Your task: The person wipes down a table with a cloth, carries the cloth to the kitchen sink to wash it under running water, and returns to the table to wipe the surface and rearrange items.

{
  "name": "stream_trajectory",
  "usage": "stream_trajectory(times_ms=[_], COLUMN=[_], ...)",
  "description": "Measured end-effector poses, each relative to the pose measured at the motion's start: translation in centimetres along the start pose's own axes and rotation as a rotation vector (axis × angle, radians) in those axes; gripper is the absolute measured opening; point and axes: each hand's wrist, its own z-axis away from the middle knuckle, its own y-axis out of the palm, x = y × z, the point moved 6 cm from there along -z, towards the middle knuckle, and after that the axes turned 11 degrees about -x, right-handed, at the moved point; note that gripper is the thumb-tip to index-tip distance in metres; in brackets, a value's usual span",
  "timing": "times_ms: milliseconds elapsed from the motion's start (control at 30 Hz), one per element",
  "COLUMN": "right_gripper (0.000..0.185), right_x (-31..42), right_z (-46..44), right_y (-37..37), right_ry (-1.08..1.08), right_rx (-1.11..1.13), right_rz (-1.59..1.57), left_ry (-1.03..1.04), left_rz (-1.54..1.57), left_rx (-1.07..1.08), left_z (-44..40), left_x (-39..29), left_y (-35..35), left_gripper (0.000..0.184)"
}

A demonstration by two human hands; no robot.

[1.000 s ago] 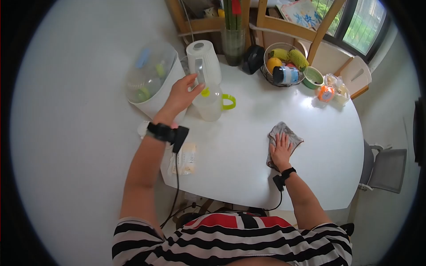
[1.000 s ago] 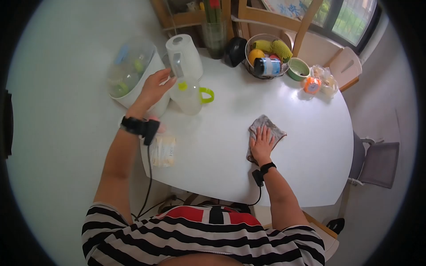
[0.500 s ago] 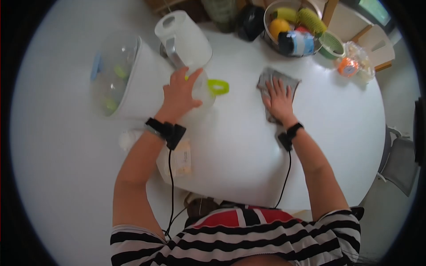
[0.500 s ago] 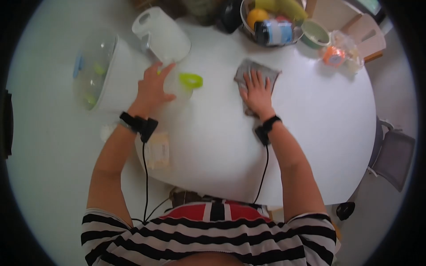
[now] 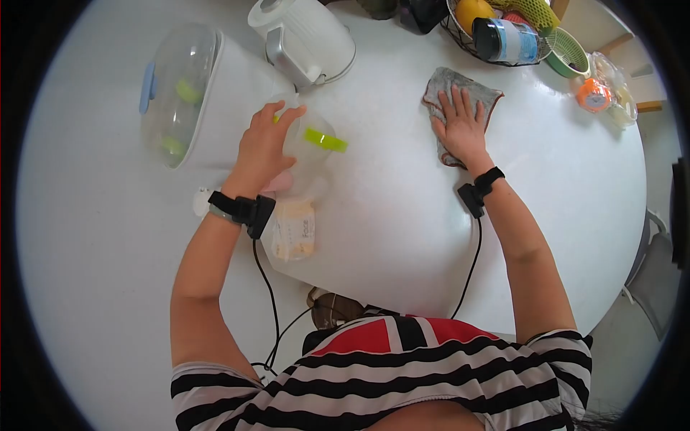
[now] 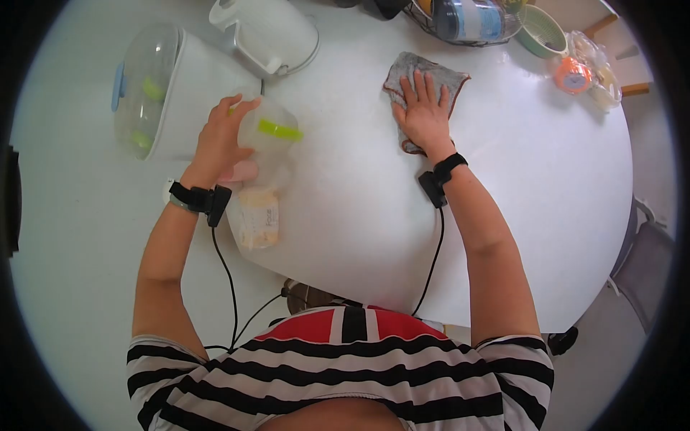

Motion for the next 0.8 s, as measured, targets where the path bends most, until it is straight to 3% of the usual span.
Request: stream_trajectory(times_ms=[267,400,533,600,700,800], right_gripper=[0.06,0.057,0.054,0.054,0.053,0.054], right_x=[3.6,3.0,1.8,1.6,2.2,3.3], right_z=[-4.5,-6.8,-7.4,-6.0,-3.6,-0.6], right_y=[2.2,0.1,-0.8,-0.7,0.7,3.0], right_ry=[-0.023,-0.001,-0.002,0.0,-0.009,-0.02], right_rx=[0.033,0.049,0.017,0.004,-0.017,-0.008], right_rz=[-0.114,-0.171,-0.184,-0.189,-0.206,-0.194], left_ry=[0.001,-0.397,-0.584,-0.828,-0.786,-0.741], left_rz=[-0.009,0.252,0.461,0.718,0.955,0.899], left_rx=[0.057,-0.326,-0.387,-0.203,-0.109,-0.063], left_z=[-2.8,-7.6,-9.6,-8.7,-6.3,-2.5], left_x=[-1.3,-2.3,-3.0,-3.3,-5.2,-4.8], left_y=[-3.6,-9.0,-7.1,-3.5,0.1,3.1], left_gripper=[0.08,0.073,0.073,0.066,0.055,0.048])
